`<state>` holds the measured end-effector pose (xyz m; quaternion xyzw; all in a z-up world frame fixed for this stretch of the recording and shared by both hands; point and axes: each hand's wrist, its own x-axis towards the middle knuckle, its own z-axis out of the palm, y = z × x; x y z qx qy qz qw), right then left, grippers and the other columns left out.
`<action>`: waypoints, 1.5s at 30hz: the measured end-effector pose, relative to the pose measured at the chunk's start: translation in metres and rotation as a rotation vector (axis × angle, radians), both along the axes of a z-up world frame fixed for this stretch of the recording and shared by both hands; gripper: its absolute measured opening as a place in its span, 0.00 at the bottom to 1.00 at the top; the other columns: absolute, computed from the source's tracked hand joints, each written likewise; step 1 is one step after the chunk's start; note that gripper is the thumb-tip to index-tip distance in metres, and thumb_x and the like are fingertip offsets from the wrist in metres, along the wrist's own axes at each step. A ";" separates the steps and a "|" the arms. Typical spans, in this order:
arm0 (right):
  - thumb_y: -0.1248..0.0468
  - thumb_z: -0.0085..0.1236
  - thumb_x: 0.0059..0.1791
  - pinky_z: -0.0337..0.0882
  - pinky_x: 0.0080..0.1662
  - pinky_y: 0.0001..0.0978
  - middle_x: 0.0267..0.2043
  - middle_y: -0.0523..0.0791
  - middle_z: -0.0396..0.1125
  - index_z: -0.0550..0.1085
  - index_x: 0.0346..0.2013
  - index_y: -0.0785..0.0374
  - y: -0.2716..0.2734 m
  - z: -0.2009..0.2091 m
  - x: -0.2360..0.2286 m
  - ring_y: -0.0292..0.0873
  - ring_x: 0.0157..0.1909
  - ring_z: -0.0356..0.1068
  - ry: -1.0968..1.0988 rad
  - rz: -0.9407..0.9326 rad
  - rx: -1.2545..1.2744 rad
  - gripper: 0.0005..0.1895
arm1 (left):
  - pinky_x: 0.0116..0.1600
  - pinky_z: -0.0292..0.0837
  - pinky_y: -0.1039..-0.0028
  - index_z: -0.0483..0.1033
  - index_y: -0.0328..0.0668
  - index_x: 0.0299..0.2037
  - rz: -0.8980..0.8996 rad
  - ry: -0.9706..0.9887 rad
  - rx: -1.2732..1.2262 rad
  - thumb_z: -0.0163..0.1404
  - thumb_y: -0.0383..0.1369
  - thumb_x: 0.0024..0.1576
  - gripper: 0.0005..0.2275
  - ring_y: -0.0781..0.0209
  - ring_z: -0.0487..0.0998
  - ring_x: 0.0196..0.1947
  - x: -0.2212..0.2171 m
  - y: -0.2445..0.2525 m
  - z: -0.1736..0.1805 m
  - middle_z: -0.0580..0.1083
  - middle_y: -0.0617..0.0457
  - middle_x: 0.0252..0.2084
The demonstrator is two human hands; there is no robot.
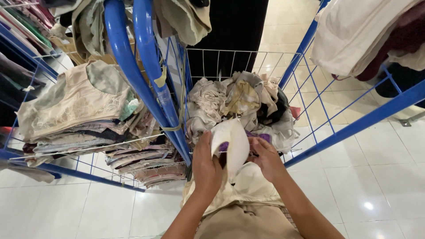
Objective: Sorting and inspecting women's bras and camisoles from a storage basket.
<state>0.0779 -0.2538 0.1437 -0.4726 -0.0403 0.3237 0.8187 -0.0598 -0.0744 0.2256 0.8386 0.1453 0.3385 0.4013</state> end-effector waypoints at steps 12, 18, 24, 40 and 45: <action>0.56 0.73 0.41 0.73 0.51 0.35 0.71 0.52 0.51 0.47 0.74 0.64 0.042 0.042 -0.055 0.47 0.64 0.61 -1.007 -0.208 -0.627 0.57 | 0.66 0.59 0.50 0.61 0.28 0.67 -0.024 -0.045 0.248 0.51 0.21 0.49 0.31 0.35 0.65 0.67 -0.003 -0.007 0.036 0.67 0.35 0.67; 0.60 0.69 0.44 0.68 0.60 0.41 0.75 0.55 0.45 0.39 0.77 0.65 0.048 0.052 -0.055 0.53 0.69 0.58 -1.046 -0.134 -0.609 0.58 | 0.64 0.59 0.52 0.61 0.27 0.68 -0.011 -0.045 0.382 0.50 0.21 0.50 0.30 0.36 0.66 0.68 -0.012 -0.008 0.042 0.68 0.37 0.66; 0.62 0.69 0.46 0.54 0.72 0.45 0.76 0.58 0.50 0.31 0.78 0.70 0.055 0.062 -0.068 0.57 0.75 0.55 -1.065 0.016 -0.366 0.63 | 0.66 0.63 0.51 0.62 0.29 0.67 -0.036 -0.075 0.381 0.49 0.21 0.52 0.29 0.38 0.67 0.69 -0.009 -0.008 0.037 0.68 0.38 0.68; 0.81 0.46 0.42 0.70 0.61 0.46 0.58 0.57 0.69 0.68 0.62 0.66 -0.022 0.057 -0.002 0.63 0.62 0.69 -1.379 -0.441 -0.879 0.32 | 0.59 0.68 0.55 0.72 0.39 0.60 0.102 0.012 0.725 0.48 0.21 0.56 0.20 0.44 0.72 0.64 -0.036 0.052 0.020 0.71 0.41 0.64; 0.79 0.53 0.45 0.73 0.56 0.45 0.61 0.58 0.68 0.67 0.63 0.70 -0.062 0.027 -0.005 0.60 0.61 0.69 -1.512 -0.363 -1.048 0.29 | 0.56 0.70 0.57 0.72 0.38 0.62 0.083 0.160 0.667 0.47 0.22 0.57 0.21 0.49 0.74 0.62 -0.068 0.078 -0.050 0.73 0.46 0.62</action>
